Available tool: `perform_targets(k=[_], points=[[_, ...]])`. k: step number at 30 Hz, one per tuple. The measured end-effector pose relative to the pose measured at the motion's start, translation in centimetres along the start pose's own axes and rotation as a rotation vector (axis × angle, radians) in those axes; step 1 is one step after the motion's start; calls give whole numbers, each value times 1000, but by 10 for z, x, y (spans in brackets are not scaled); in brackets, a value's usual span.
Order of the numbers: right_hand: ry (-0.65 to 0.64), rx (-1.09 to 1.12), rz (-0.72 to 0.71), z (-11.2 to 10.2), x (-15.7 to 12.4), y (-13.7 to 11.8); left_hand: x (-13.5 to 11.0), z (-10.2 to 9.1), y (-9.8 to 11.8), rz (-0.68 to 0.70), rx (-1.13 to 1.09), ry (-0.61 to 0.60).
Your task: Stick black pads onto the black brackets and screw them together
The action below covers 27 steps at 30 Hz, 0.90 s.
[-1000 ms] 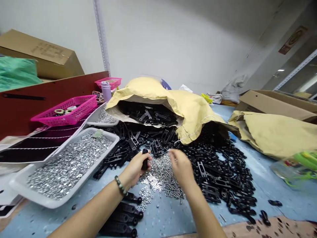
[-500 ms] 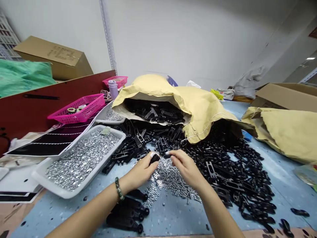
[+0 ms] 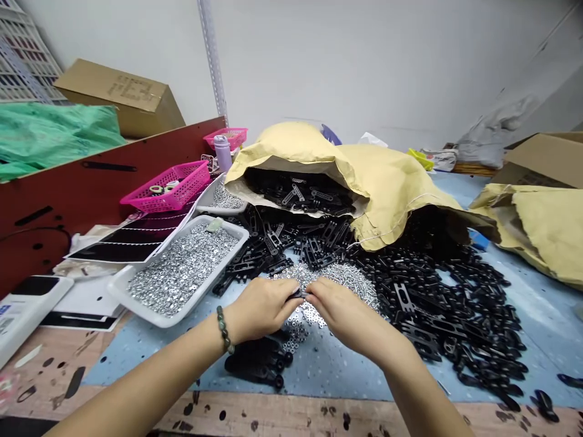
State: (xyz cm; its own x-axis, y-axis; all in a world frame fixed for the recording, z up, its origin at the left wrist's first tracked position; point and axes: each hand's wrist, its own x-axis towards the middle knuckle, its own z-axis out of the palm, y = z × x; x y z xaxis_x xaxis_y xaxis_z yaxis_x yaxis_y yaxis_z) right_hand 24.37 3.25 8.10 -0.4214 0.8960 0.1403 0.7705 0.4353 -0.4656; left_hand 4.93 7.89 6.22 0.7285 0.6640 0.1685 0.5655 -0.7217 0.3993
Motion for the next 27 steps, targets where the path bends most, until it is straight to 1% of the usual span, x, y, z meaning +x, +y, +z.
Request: perform_targets(k=[2,3,4,6,8,9,12,14,17,19,22,25,27], points=[[-55,16,15,1,1,-3,-3,-2,0,36,23,-21],[-58,36,17,3,2,-3,-5,-2,-1,34,15,-19],[-40,69,13,6,4,-2,-6,-3,-2,23,-3,-18],[37,156,15,17,5,3,-12,-5,-6,-17,-40,-24],[105,228,41,31,4,8,-21,-7,-12,-70,-43,-62],[118,232,59,39,3,10,-26,-7,-15,-97,-32,-94],[75,125,61,64,1,12,-41,-7,-22,-174,-30,-193],[30,11,22,77,1,10,-47,-7,-26,-212,-97,-222],[0,-150,3,87,2,8,-48,-7,-32,-241,-218,-188],[29,-179,28,88,3,8,-45,-7,-37,-247,-272,-138],[81,-90,3,88,4,6,-43,-4,-42,-259,-331,-78],[46,-26,-55,91,2,1,-47,-1,-46,-270,-387,-43],[24,26,-54,93,0,-1,-50,1,-48,-277,-413,-12]])
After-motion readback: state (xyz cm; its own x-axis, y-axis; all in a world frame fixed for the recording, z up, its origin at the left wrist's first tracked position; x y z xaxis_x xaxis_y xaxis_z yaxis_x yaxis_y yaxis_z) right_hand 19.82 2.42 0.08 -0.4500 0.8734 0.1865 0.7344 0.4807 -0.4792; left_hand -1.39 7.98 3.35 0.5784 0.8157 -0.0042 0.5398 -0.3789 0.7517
